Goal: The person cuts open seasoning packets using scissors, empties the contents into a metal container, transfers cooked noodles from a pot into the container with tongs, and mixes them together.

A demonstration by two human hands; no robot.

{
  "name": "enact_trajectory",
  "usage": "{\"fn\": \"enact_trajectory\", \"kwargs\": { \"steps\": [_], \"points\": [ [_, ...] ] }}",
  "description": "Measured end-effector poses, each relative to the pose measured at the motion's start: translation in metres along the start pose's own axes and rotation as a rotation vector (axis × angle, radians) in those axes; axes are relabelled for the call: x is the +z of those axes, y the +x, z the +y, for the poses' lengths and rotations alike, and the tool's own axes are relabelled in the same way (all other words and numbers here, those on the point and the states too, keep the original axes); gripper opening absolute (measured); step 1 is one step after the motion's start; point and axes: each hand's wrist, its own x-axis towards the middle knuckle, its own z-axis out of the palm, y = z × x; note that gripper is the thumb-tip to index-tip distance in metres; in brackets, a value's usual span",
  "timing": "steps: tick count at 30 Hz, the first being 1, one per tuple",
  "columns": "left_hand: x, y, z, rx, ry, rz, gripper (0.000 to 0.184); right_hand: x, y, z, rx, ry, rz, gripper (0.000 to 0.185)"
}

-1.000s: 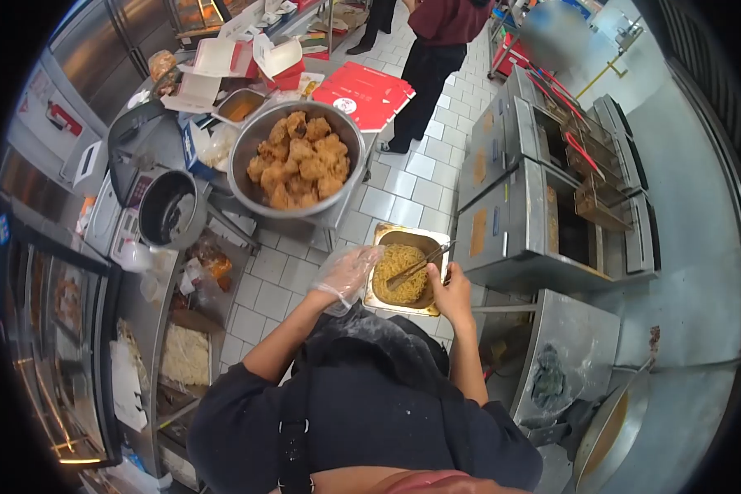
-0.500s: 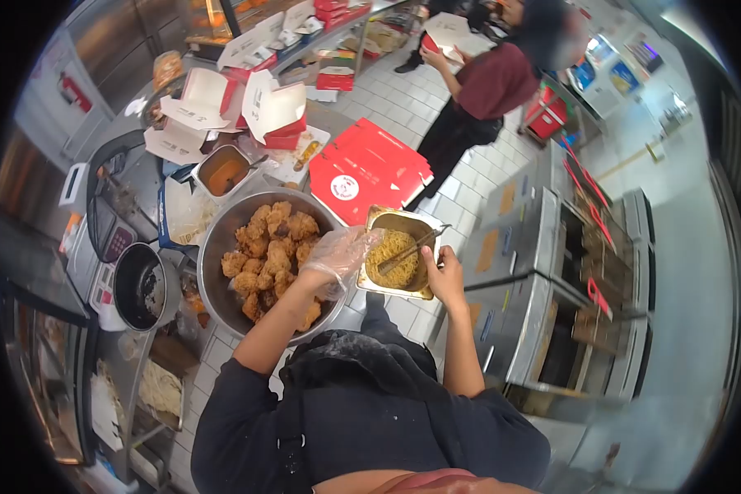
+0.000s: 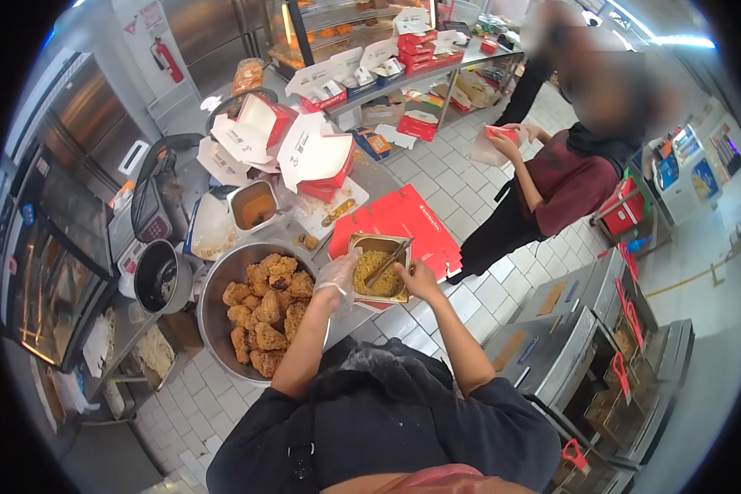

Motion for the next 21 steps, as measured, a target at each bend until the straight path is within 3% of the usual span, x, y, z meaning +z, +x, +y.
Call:
{"fn": "enact_trajectory", "kwargs": {
  "steps": [3, 4, 6, 8, 10, 11, 12, 13, 16, 19, 21],
  "points": [
    [-0.005, 0.004, -0.008, -0.034, -0.002, 0.167, 0.054, -0.036, 0.01, -0.027, 0.031, -0.08, 0.089, 0.061],
    [-0.009, 0.011, -0.015, -0.033, -0.006, 0.174, 0.054, -0.044, 0.014, -0.033, -0.186, -0.174, 0.202, 0.057],
    [-0.016, 0.029, -0.041, -0.17, -0.284, 0.071, 0.047, -0.052, 0.026, -0.036, -0.401, -0.274, 0.308, 0.055],
    [-0.013, 0.04, -0.067, -0.165, -0.404, 0.058, 0.043, -0.06, 0.037, -0.035, -0.567, -0.544, -0.062, 0.049],
    [-0.005, 0.039, -0.062, -0.141, -0.516, 0.041, 0.038, -0.065, 0.037, -0.041, -0.545, -0.621, -0.135, 0.047],
    [0.004, 0.02, -0.039, -0.18, -0.361, 0.194, 0.036, -0.064, 0.035, -0.046, -0.519, -0.686, -0.213, 0.045],
    [0.01, 0.006, -0.028, -0.219, -0.204, 0.347, 0.035, -0.063, 0.03, -0.05, -0.521, -0.688, -0.206, 0.045],
    [0.012, 0.012, -0.058, -0.06, -0.324, 0.365, 0.032, -0.062, 0.022, -0.052, -0.551, -0.756, -0.221, 0.046],
    [0.029, -0.027, -0.015, -0.101, -0.328, 0.298, 0.031, -0.048, 0.016, -0.038, -0.552, -0.848, -0.256, 0.045],
    [0.022, -0.012, -0.061, 0.039, -0.396, 0.284, 0.033, -0.039, 0.012, -0.038, -0.538, -0.931, -0.283, 0.042],
    [0.02, -0.004, -0.069, 0.026, -0.446, 0.26, 0.034, -0.032, 0.005, -0.036, -0.614, -0.951, -0.221, 0.039]
  ]
}}
